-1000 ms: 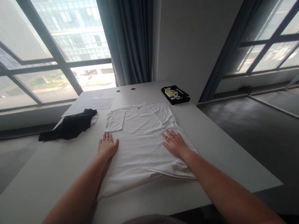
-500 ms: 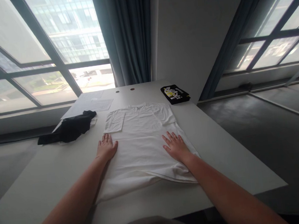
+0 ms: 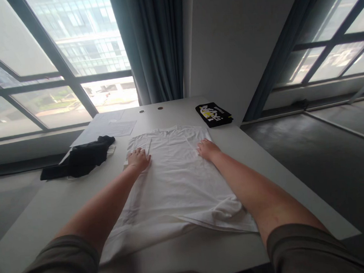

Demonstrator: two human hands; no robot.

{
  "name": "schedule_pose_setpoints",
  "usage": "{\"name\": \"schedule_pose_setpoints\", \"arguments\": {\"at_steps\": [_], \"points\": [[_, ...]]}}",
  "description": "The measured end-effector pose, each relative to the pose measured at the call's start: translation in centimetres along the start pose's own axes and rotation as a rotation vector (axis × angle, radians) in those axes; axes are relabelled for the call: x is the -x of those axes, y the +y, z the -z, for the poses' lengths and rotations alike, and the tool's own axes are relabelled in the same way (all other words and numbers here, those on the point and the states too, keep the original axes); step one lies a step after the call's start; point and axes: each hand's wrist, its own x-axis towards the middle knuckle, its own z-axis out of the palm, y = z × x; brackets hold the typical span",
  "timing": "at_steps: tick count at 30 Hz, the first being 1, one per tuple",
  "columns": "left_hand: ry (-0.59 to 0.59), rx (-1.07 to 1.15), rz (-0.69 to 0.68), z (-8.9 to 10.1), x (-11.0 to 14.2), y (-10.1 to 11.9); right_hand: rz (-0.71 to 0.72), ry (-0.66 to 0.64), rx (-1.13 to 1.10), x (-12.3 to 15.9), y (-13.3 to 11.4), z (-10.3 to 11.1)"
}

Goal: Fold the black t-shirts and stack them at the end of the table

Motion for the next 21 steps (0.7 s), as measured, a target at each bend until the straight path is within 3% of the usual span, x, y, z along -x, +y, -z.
{"name": "schedule_pose_setpoints", "arguments": {"at_steps": [3, 6, 9, 15, 21], "points": [[-0.026, 0.092, 0.065, -1.0, -1.7, -1.0, -0.037, -0.036, -0.037, -2.8, 1.3, -0.2], [-0.059, 0.108, 0.076, -2.1, -2.5, -2.3, -0.044, -0.055, -0.054, -3.9, 2.2, -0.8], [-0.089, 0.107, 0.077, -3.1, -2.6, -3.1, -0.054, -0.073, -0.053, -3.9, 2.2, -1.8], [-0.135, 0.068, 0.069, -3.9, -2.6, -3.1, -0.088, -0.248, 0.023, -2.6, 1.6, -2.9], [-0.123, 0.063, 0.082, -3.8, -2.7, -2.9, -0.043, -0.183, 0.029, -1.7, 1.9, -3.2]]}}
